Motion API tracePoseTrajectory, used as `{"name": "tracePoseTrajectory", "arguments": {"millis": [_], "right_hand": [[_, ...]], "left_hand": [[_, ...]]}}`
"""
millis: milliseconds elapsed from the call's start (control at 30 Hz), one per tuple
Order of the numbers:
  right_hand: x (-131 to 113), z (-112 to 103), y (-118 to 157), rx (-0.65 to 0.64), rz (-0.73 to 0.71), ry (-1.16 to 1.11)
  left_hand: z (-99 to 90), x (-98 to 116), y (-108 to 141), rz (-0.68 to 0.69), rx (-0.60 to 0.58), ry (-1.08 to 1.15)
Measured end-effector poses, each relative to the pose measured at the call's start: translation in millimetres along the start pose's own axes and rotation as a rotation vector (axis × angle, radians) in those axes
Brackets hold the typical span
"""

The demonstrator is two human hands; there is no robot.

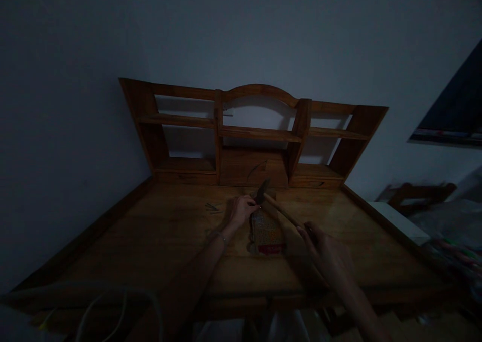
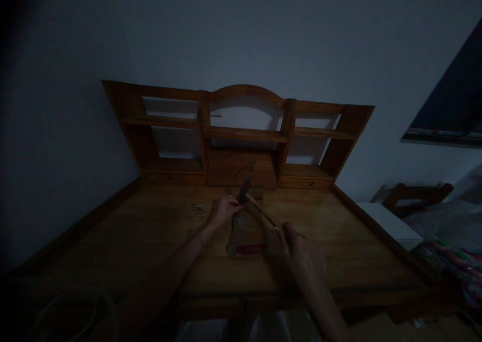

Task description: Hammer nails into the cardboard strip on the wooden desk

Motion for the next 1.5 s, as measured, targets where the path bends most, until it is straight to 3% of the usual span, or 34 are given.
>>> {"name": "tracePoseTrajectory", "arguments": {"millis": [233,500,733,933,1200,1500], "right_hand": [[-4.5,-2.6,4.9,0.070,0.019,-0.022],[-6.0,7.3,6.1,-0.006,0.050,-0.034],[23.0,11.5,-3.9,0.068,0.118,-0.353],[56.2,18.5,-6.2,0.033,0.149,-0.512],[73.0,39.7,-5.0,-0.044,0.175,-0.606],[73.3,39.1,-7.6,-0.033,0.158,-0.594]], "left_hand": [[-6.1,14.0,2.7,-0.010,-0.010,-0.018],[-1.5,5.9,0.6,0.001,-0.015,-0.034],[-7.4,9.1,-0.1,0.007,-0.032,-0.057],[-35.7,29.7,1.4,0.084,0.108,-0.122],[-34.0,23.8,7.0,0.195,-0.093,-0.314],[-31.9,12.2,4.4,0.159,-0.127,-0.205]]}}
Point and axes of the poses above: each hand's wrist, its own y-axis away from the middle knuckle, its own z-axis out of the palm, x = y × z, the point moved 2 cm from there along -y, towards the middle knuckle, and after that the axes turned 13 degrees about -x, right-handed, at the moved point
